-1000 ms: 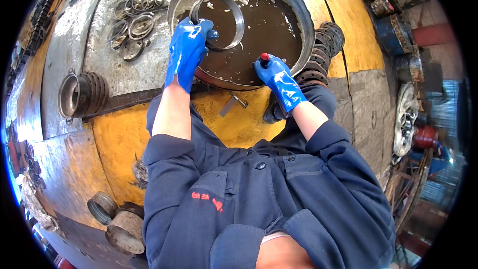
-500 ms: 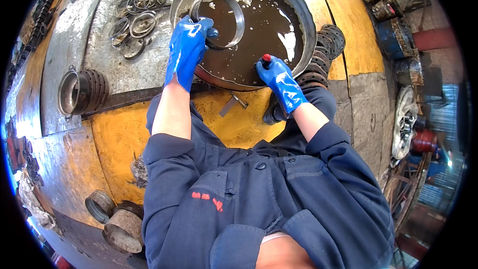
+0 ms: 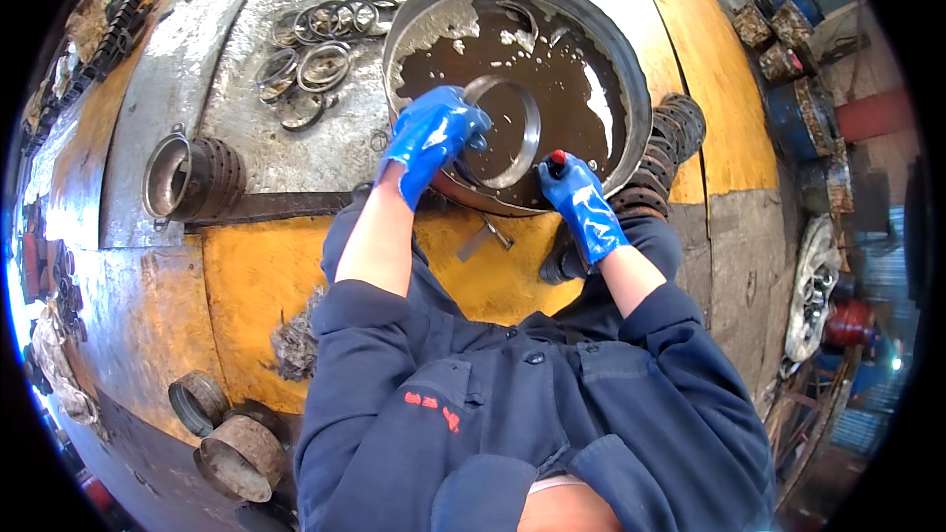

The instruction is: The person scrubs metal rings with a brush inside a bucket of dark liquid, then places the cleaned rings on a nearby metal surface. The person repeats this process for multiple rings throughout the clip.

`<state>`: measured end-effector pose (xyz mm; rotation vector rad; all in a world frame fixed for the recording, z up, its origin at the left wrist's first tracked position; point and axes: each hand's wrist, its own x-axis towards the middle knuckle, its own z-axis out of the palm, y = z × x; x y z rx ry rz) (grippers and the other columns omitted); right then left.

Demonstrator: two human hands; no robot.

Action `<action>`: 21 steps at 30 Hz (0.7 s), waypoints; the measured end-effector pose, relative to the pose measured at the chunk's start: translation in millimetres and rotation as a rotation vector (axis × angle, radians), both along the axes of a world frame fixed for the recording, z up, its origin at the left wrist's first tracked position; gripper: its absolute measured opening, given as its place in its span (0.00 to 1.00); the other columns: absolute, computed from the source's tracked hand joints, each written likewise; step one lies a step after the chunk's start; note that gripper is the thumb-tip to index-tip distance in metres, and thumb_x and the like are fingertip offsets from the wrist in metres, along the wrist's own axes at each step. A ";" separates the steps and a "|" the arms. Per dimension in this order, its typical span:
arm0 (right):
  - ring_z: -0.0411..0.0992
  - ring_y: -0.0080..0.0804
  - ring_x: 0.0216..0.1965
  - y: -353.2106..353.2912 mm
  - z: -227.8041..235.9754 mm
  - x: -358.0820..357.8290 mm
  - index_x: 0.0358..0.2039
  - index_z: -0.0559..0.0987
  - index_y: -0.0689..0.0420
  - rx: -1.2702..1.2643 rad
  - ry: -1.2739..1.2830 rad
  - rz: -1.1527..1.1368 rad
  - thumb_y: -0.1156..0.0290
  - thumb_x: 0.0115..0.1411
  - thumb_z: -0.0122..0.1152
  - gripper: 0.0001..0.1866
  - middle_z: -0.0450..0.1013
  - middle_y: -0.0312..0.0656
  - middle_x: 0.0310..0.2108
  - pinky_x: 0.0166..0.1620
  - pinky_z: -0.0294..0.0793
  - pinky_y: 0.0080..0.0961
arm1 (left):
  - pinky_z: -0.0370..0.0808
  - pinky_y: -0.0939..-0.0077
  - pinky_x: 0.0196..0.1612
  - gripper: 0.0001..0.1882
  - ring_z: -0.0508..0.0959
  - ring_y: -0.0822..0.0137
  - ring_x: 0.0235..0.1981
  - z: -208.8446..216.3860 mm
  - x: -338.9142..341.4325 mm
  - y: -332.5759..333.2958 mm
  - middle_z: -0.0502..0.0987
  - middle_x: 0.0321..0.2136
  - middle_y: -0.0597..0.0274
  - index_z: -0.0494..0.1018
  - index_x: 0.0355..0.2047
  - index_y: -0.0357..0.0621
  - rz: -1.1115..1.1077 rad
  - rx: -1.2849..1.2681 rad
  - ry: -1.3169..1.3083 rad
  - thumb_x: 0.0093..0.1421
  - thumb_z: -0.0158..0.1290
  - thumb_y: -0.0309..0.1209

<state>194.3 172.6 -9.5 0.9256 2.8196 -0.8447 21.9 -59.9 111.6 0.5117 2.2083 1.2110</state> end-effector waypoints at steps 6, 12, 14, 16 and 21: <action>0.80 0.55 0.51 0.3 -3.6 -2.7 0.47 0.84 0.51 0.081 -0.008 0.010 0.49 0.65 0.61 0.20 0.83 0.51 0.44 0.54 0.80 0.46 | 0.75 0.73 0.32 0.15 0.79 0.69 0.25 2.0 -39.9 -5.6 0.85 0.28 0.60 0.83 0.40 0.41 0.264 0.380 -0.145 0.61 0.62 0.40; 0.82 0.53 0.46 -8.4 3.9 -2.4 0.43 0.85 0.52 0.013 0.074 0.012 0.52 0.64 0.63 0.17 0.84 0.49 0.39 0.50 0.81 0.43 | 0.76 0.80 0.33 0.20 0.85 0.69 0.37 -2.6 -72.6 -1.9 0.85 0.43 0.58 0.76 0.57 0.39 0.613 0.934 -0.231 0.74 0.53 0.41; 0.82 0.52 0.44 -5.5 4.3 0.6 0.42 0.85 0.53 -0.007 0.081 0.014 0.53 0.64 0.64 0.17 0.84 0.49 0.37 0.49 0.81 0.41 | 0.75 0.79 0.33 0.20 0.86 0.66 0.36 -2.9 -67.5 7.2 0.86 0.46 0.55 0.75 0.58 0.39 0.356 0.873 -0.222 0.74 0.52 0.40; 0.83 0.50 0.42 -0.1 -2.4 1.5 0.42 0.85 0.53 -0.032 0.121 0.048 0.54 0.64 0.64 0.16 0.84 0.48 0.36 0.47 0.81 0.40 | 0.74 0.80 0.35 0.19 0.85 0.66 0.35 -5.5 -47.5 24.4 0.87 0.43 0.55 0.76 0.56 0.40 0.231 0.868 -0.344 0.73 0.53 0.39; 0.83 0.48 0.45 -2.0 -1.2 1.0 0.47 0.86 0.52 -0.113 0.240 0.138 0.57 0.65 0.65 0.16 0.84 0.48 0.42 0.51 0.81 0.38 | 0.77 0.73 0.38 0.19 0.82 0.71 0.33 -37.0 -6.3 44.8 0.87 0.40 0.60 0.78 0.54 0.44 0.039 0.645 -0.362 0.73 0.56 0.45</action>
